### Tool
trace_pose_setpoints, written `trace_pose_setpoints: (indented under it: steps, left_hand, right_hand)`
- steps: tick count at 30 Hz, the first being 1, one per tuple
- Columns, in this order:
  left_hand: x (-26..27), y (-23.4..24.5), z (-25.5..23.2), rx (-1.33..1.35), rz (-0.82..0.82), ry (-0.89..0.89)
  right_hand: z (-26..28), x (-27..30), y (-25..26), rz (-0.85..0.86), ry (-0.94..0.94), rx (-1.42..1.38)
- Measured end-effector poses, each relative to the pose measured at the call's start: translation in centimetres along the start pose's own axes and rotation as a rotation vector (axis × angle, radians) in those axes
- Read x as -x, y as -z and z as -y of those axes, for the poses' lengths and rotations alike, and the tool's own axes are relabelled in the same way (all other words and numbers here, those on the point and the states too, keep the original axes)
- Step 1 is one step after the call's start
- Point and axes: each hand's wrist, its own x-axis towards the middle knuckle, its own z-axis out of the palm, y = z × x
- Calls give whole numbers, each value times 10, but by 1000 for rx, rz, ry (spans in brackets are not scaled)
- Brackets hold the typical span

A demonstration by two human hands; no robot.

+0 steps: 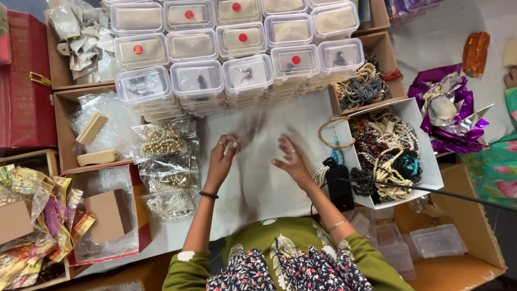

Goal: The person sorts through various necklaces and bracelets in a box, selecting items and placing them into small clear plastic bags. They seal the bags and set them aside on the table, repeating the process with different jewelry pieces.

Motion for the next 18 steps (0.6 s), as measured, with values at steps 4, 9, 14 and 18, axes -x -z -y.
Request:
trace_pose_setpoints:
  steps: [4, 9, 14, 18]
  left_hand:
    - [17, -4, 8, 598, 160, 482]
    - [26, -11, -22, 1307, 163, 588]
    - [37, -25, -24, 1489, 184, 464]
    - [33, -31, -24, 1314, 269, 418]
  right_hand:
    - [5, -18, -3, 256, -131, -645]
    - [-7, -27, -9, 305, -239, -583]
    - [29, -14, 3, 245, -169, -389]
    - [41, -14, 10, 234, -143, -392]
